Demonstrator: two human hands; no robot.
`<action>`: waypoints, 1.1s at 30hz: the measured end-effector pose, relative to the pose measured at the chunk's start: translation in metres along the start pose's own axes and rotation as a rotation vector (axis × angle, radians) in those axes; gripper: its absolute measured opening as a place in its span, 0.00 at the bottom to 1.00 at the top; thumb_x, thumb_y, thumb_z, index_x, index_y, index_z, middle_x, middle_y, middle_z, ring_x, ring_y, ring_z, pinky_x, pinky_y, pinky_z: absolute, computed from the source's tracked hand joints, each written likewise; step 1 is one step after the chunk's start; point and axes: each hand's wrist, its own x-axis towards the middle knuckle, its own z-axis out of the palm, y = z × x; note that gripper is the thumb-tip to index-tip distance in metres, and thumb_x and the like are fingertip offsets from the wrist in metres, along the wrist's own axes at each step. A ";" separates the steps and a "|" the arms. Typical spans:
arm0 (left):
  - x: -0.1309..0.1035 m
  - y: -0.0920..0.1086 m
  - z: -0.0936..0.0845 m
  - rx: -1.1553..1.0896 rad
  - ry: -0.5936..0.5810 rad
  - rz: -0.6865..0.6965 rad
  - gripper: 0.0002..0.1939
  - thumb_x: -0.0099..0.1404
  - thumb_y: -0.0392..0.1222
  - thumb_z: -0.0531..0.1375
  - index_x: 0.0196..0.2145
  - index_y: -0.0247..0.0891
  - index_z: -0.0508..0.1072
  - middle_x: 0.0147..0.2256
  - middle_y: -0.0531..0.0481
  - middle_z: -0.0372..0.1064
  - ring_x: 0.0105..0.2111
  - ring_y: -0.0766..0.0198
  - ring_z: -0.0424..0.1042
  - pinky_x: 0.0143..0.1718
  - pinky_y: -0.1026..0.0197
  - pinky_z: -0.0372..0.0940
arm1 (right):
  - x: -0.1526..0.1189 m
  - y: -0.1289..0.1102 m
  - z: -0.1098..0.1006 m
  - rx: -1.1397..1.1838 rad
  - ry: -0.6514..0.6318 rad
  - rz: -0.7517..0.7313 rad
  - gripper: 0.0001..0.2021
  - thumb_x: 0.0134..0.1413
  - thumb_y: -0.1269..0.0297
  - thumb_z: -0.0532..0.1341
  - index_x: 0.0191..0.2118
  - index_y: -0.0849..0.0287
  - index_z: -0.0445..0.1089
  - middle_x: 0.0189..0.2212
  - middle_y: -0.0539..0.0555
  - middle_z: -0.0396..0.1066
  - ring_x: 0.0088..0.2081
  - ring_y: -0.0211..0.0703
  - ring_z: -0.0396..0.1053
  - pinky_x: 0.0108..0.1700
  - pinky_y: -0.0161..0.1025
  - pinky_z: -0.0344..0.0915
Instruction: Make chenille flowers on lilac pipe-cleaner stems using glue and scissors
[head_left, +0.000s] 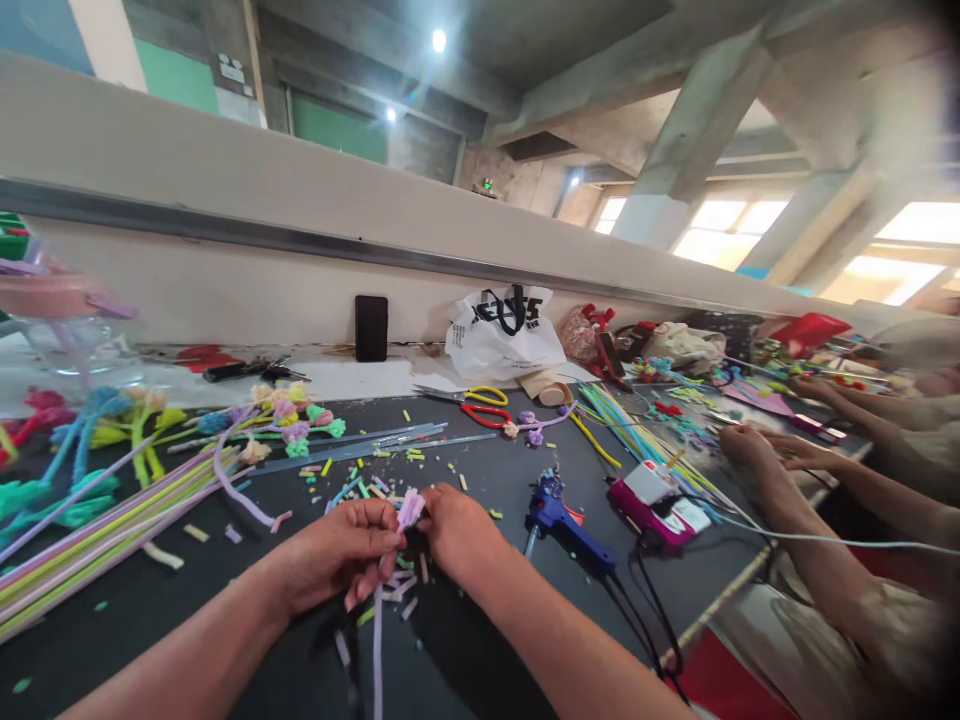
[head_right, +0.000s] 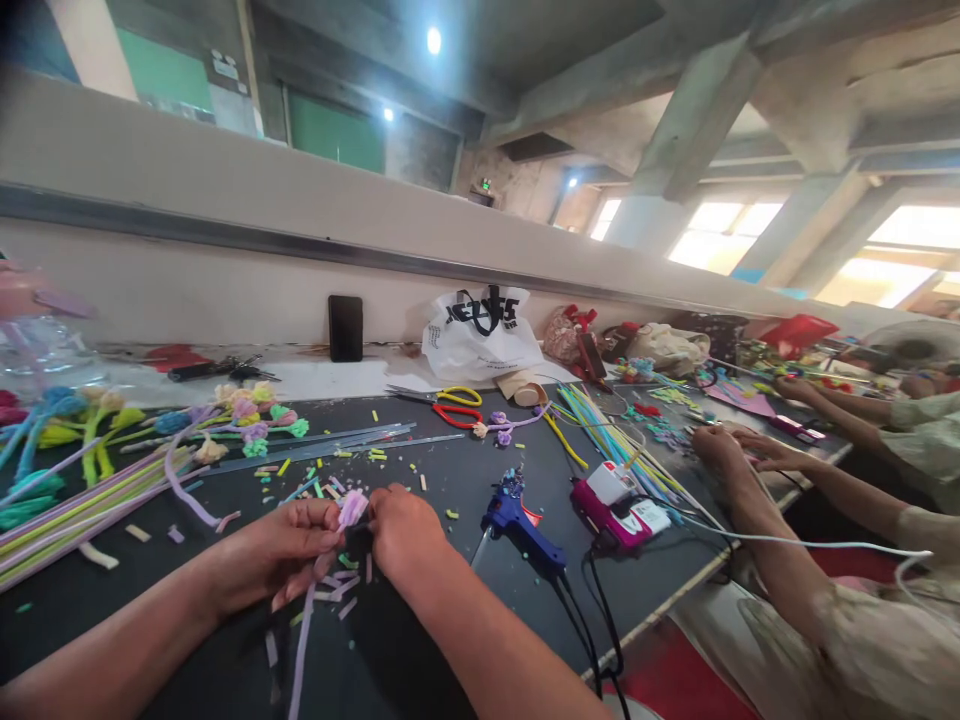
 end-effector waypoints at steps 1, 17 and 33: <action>0.000 0.000 -0.001 -0.004 -0.006 0.002 0.06 0.57 0.38 0.60 0.28 0.35 0.64 0.20 0.52 0.68 0.11 0.74 0.61 0.09 0.74 0.55 | 0.003 0.001 0.001 0.020 0.002 -0.002 0.05 0.45 0.74 0.56 0.29 0.60 0.68 0.30 0.54 0.70 0.31 0.41 0.68 0.32 0.34 0.56; 0.001 0.006 0.004 -0.017 -0.005 -0.013 0.07 0.55 0.37 0.61 0.28 0.34 0.65 0.20 0.51 0.69 0.12 0.73 0.64 0.10 0.73 0.59 | 0.001 0.013 -0.028 1.207 0.089 0.028 0.06 0.44 0.64 0.63 0.27 0.61 0.67 0.22 0.48 0.67 0.24 0.34 0.65 0.31 0.33 0.61; 0.001 0.005 0.006 0.055 0.001 -0.022 0.08 0.55 0.39 0.61 0.27 0.34 0.65 0.19 0.53 0.69 0.11 0.72 0.64 0.09 0.73 0.58 | 0.005 0.005 -0.015 0.858 0.238 -0.138 0.03 0.40 0.69 0.64 0.21 0.59 0.70 0.32 0.51 0.66 0.37 0.39 0.65 0.42 0.37 0.60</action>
